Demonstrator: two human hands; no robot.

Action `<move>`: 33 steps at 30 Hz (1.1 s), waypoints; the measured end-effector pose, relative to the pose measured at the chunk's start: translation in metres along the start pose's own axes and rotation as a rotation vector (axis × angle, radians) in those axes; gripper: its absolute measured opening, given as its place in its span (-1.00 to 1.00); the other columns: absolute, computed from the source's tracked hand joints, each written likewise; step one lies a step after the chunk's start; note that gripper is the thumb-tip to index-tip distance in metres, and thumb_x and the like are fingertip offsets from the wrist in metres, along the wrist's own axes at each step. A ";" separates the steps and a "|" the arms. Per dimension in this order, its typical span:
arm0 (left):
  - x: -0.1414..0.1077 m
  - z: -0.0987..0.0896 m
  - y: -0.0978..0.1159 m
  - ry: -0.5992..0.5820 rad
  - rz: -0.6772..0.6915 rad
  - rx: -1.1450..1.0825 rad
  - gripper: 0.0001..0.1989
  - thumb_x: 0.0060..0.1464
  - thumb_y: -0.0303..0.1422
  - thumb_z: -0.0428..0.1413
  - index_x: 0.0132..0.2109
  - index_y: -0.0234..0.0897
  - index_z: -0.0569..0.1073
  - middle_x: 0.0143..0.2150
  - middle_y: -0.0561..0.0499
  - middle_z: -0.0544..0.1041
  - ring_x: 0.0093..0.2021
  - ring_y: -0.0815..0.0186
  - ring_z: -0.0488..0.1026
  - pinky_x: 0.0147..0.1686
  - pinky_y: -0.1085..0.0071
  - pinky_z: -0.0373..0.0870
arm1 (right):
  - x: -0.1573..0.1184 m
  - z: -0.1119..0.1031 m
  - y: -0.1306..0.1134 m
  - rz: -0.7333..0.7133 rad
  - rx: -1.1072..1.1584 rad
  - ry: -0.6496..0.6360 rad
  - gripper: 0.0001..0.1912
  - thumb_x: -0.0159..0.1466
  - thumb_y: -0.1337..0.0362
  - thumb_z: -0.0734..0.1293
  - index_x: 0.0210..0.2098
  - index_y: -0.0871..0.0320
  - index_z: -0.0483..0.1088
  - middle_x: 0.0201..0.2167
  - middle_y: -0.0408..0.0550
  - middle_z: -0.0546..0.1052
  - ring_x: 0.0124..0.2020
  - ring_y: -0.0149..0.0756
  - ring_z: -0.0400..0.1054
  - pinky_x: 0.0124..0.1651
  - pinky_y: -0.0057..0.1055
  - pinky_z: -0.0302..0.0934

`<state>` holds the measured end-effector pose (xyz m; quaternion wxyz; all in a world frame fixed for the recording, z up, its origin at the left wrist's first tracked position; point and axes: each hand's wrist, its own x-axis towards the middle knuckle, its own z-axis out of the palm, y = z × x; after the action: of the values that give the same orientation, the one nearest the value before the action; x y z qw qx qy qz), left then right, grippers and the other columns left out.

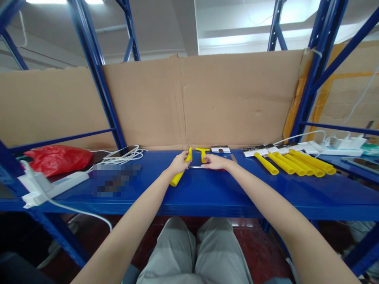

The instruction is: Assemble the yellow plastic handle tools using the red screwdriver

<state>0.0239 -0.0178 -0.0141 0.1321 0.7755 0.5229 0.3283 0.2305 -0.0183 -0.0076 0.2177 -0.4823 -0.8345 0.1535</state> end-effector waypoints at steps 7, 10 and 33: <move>0.000 -0.001 0.002 -0.023 0.001 0.057 -0.56 0.06 -0.53 0.05 0.12 -0.28 0.29 0.02 -0.20 0.50 -0.24 0.23 0.55 -0.20 0.35 0.43 | 0.050 0.017 -0.029 -0.049 -0.002 0.308 -0.86 0.22 0.33 0.25 -0.32 0.21 0.46 -0.37 0.00 0.57 -0.36 -0.31 0.42 -0.24 -0.41 0.26; 0.001 -0.001 0.001 -0.013 -0.002 0.064 -0.59 0.07 -0.52 0.06 0.10 -0.27 0.30 -0.02 -0.18 0.53 -0.22 0.22 0.55 -0.18 0.36 0.42 | 0.060 0.025 -0.031 -0.034 0.033 0.381 -0.91 0.19 0.34 0.28 -0.41 0.18 0.42 -0.44 -0.06 0.54 -0.41 -0.34 0.39 -0.30 -0.43 0.23; -0.003 -0.002 0.011 -0.090 -0.117 -0.254 -0.52 0.08 -0.56 0.00 0.16 -0.29 0.21 0.14 -0.18 0.41 -0.62 0.55 0.39 -0.65 0.58 0.34 | 0.039 0.010 -0.007 0.050 -0.032 0.400 -0.88 0.17 0.44 0.19 -0.36 0.16 0.33 -0.40 -0.06 0.49 -0.38 -0.36 0.33 -0.28 -0.46 0.17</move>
<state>0.0298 -0.0254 -0.0084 0.2714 0.7349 0.5148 0.3483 0.2026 0.0116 -0.0047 0.3677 -0.5271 -0.7647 0.0467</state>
